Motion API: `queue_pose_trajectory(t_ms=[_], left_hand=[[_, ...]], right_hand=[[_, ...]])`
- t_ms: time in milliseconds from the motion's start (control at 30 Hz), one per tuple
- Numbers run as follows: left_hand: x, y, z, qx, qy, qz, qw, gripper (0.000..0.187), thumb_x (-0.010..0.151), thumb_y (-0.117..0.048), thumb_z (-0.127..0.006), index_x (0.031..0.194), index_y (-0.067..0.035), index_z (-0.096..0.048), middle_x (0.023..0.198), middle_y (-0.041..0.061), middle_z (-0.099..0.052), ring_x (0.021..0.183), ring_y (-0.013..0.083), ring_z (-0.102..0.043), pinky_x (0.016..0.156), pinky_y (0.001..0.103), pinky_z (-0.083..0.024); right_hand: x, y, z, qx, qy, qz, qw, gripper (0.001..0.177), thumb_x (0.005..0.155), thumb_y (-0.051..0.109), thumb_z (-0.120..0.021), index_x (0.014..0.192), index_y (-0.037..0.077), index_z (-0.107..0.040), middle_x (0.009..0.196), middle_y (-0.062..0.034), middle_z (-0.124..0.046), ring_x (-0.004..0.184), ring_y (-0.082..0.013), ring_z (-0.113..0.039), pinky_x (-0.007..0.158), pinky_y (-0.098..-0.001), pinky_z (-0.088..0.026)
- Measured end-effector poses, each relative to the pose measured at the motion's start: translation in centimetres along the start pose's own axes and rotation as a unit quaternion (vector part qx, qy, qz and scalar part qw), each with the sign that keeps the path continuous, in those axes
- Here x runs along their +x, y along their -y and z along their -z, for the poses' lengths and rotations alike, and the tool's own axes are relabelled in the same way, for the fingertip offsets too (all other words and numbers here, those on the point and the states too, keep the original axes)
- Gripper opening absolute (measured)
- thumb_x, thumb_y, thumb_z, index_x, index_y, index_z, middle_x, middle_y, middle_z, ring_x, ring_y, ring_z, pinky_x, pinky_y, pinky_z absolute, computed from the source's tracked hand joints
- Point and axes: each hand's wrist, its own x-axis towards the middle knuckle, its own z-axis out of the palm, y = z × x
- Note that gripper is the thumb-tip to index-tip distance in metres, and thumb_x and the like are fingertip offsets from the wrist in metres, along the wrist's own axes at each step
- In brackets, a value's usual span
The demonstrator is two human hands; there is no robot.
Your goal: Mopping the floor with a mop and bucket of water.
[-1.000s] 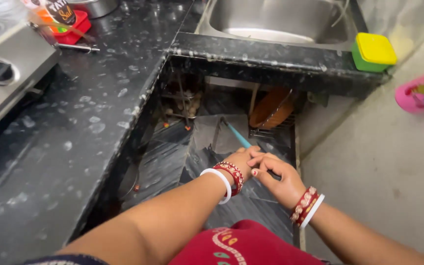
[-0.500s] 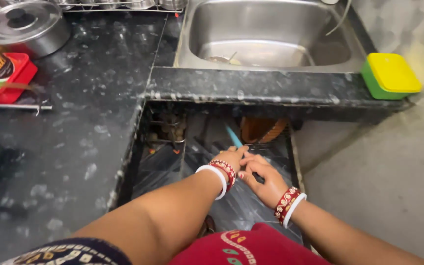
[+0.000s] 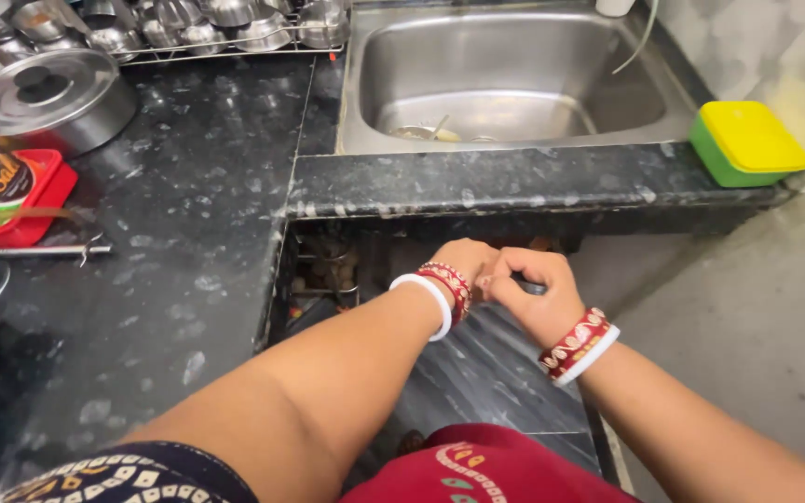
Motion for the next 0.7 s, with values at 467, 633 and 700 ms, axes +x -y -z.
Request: queue_pose_trajectory(t_ms=[467,633,700], left_hand=[[-15.9,-17.2,-3.2,0.028,-0.028,0.032,0.999,0.017,0.079,-0.027,-0.071,0.087,-0.015,-0.079,0.094,0.012,-0.077,0.095,0.0328,-0.073,0.084,0.043,-0.058],[-19.1,-22.1,-4.0,-0.005,-0.082,0.018,0.996,0.019,0.076,-0.029,-0.074,0.084,-0.013,-0.078,0.092,0.013,-0.076,0.094,0.0329,-0.072,0.085,0.043,-0.057],[-19.8,-23.9,-3.6,-0.018,-0.084,0.016,0.996,0.019,0.076,-0.03,-0.074,0.083,-0.012,-0.077,0.091,0.013,-0.076,0.094,0.0335,-0.072,0.085,0.044,-0.056]], right_hand=[[-18.4,10.1,5.3,0.033,0.098,-0.004,0.995,0.013,0.078,0.006,-0.067,0.067,0.0,-0.063,0.068,-0.004,-0.071,0.071,-0.0104,-0.066,0.069,-0.0264,-0.054],[-22.8,12.5,7.6,0.035,0.112,-0.021,0.993,0.013,0.079,0.006,-0.066,0.068,0.001,-0.064,0.072,-0.0057,-0.073,0.078,-0.0141,-0.068,0.075,-0.0302,-0.055],[-23.9,12.8,8.6,0.05,0.116,-0.019,0.992,0.012,0.079,0.005,-0.066,0.068,0.0,-0.064,0.075,-0.0064,-0.074,0.084,-0.0156,-0.07,0.079,-0.0325,-0.056]])
